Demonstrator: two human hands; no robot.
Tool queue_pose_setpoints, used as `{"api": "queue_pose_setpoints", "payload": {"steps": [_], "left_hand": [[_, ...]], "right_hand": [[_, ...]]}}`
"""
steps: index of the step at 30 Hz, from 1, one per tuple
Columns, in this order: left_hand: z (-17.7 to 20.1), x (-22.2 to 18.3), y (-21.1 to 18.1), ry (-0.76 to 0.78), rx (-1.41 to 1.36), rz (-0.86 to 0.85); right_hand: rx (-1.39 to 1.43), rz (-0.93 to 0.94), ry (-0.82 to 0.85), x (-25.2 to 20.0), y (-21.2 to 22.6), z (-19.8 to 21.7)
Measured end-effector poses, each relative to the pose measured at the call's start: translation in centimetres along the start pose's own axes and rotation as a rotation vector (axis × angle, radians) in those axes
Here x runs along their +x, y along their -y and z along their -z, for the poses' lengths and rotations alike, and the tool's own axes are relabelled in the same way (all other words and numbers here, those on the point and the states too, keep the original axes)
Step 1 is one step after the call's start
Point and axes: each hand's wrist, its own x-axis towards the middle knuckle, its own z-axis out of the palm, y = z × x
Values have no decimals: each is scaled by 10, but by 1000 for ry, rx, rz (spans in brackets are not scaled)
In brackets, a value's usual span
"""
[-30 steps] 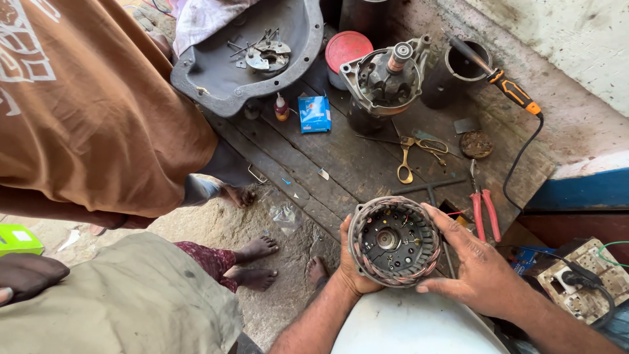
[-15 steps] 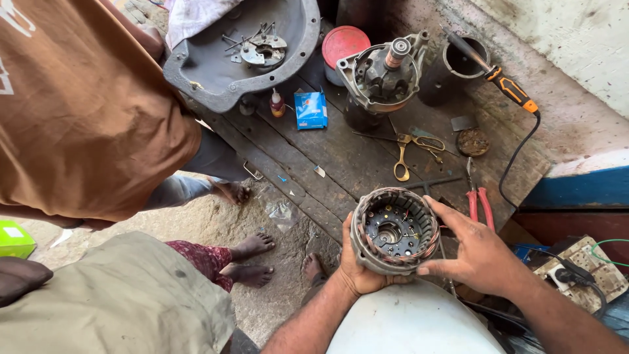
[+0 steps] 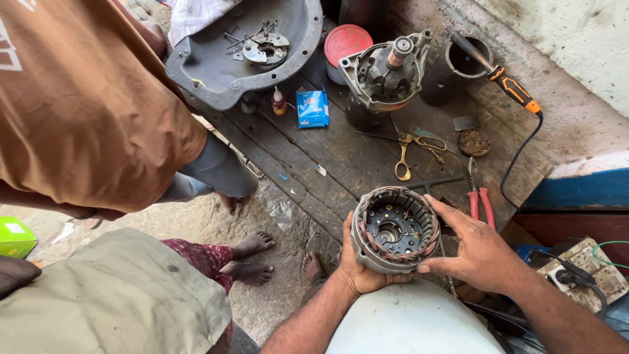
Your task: Repairing and assembling an automotive alternator on a workbench.
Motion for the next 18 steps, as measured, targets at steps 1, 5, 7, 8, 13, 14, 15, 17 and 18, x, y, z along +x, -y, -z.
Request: {"api": "queue_pose_setpoints", "payload": {"steps": [1, 5, 7, 8, 13, 14, 15, 17, 18], "left_hand": [[0, 0, 0, 0, 0, 0], [1, 1, 0, -21, 10, 5], [3, 0, 1, -19, 7, 4], [6, 1, 1, 36, -31, 3], [-14, -7, -2, 25, 67, -48], [-13, -8, -3, 28, 92, -80], [-13, -9, -2, 30, 116, -112], [-20, -14, -3, 25, 143, -143], [-24, -17, -4, 20, 171, -173]], "right_hand": [[0, 0, 0, 0, 0, 0], [-14, -32, 14, -1, 1, 0], [-12, -31, 16, -2, 2, 1], [-20, -27, 15, -2, 3, 2], [-51, -27, 50, -6, 9, 11], [-47, -107, 80, -7, 15, 15], [-44, -189, 111, -9, 21, 19], [-28, -176, 114, -10, 17, 19], [-11, -161, 115, -11, 15, 19]]}}
